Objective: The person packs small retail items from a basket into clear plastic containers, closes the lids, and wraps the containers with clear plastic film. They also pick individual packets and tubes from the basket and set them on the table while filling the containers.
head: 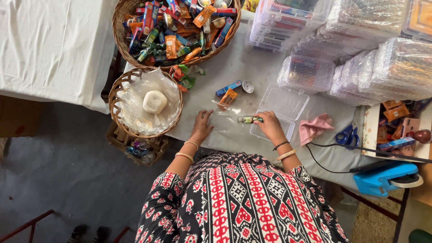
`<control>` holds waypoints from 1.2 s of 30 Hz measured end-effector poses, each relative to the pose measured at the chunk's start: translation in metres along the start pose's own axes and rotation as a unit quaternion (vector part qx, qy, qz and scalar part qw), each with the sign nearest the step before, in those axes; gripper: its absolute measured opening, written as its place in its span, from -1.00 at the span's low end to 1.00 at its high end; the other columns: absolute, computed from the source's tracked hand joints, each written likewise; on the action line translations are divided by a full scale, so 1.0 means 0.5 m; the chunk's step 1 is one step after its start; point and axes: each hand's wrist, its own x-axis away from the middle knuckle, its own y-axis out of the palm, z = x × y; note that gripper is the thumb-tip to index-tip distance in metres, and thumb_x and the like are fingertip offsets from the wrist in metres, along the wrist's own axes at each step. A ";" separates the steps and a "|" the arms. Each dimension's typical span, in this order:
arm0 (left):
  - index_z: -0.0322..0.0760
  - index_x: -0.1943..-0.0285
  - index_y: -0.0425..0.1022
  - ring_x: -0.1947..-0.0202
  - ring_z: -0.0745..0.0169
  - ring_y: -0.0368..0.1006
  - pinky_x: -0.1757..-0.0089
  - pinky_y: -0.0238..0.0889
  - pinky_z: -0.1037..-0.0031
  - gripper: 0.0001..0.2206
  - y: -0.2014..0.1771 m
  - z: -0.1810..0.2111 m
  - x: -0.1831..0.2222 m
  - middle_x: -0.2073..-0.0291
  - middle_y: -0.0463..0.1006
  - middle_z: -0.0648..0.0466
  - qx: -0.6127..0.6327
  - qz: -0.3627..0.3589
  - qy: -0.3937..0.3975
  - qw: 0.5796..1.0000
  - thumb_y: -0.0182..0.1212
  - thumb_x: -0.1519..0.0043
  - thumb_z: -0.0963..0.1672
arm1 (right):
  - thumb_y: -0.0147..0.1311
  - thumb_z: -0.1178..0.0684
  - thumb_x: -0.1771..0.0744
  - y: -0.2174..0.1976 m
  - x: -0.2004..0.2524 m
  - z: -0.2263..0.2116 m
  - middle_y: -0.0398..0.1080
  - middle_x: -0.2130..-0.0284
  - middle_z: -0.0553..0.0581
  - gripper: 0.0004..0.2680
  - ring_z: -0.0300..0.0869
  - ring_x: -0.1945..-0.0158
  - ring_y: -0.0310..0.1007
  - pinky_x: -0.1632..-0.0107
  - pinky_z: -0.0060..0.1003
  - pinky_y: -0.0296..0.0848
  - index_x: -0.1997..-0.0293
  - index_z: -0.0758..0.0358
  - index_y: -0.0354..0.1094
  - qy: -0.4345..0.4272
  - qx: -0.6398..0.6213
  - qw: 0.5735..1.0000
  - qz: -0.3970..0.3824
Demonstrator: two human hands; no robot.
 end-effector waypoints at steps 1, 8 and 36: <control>0.01 -0.39 0.27 -0.23 -0.21 0.23 -0.18 0.22 0.17 -0.26 0.000 -0.002 0.001 -0.22 0.27 -0.08 0.000 0.001 -0.001 1.000 0.47 0.02 -0.26 | 0.28 0.06 -0.24 -0.011 0.002 -0.011 0.49 0.18 0.17 -0.78 0.08 0.03 0.36 -0.10 -0.09 0.36 0.05 0.18 0.53 -0.001 0.000 1.000 0.000; -0.02 -0.37 0.30 -0.24 -0.19 0.24 -0.19 0.22 0.18 -0.29 0.006 -0.006 0.004 -0.23 0.27 -0.07 -0.005 0.008 0.007 1.000 0.46 0.00 -0.25 | 0.26 0.07 -0.26 -0.064 0.034 -0.018 0.48 0.20 0.16 -0.79 0.08 0.03 0.36 -0.08 -0.08 0.37 0.03 0.17 0.53 0.061 0.026 0.997 0.033; 0.00 -0.39 0.28 -0.23 -0.26 0.22 -0.18 0.23 0.16 -0.29 0.020 -0.019 0.000 -0.25 0.27 -0.09 0.034 0.026 0.012 0.999 0.41 -0.01 -0.28 | 0.07 0.20 -0.34 0.166 -0.039 -0.004 0.43 0.11 0.23 -0.77 0.11 -0.05 0.40 -0.14 -0.08 0.36 -0.11 0.16 0.45 0.011 -0.080 0.995 -0.063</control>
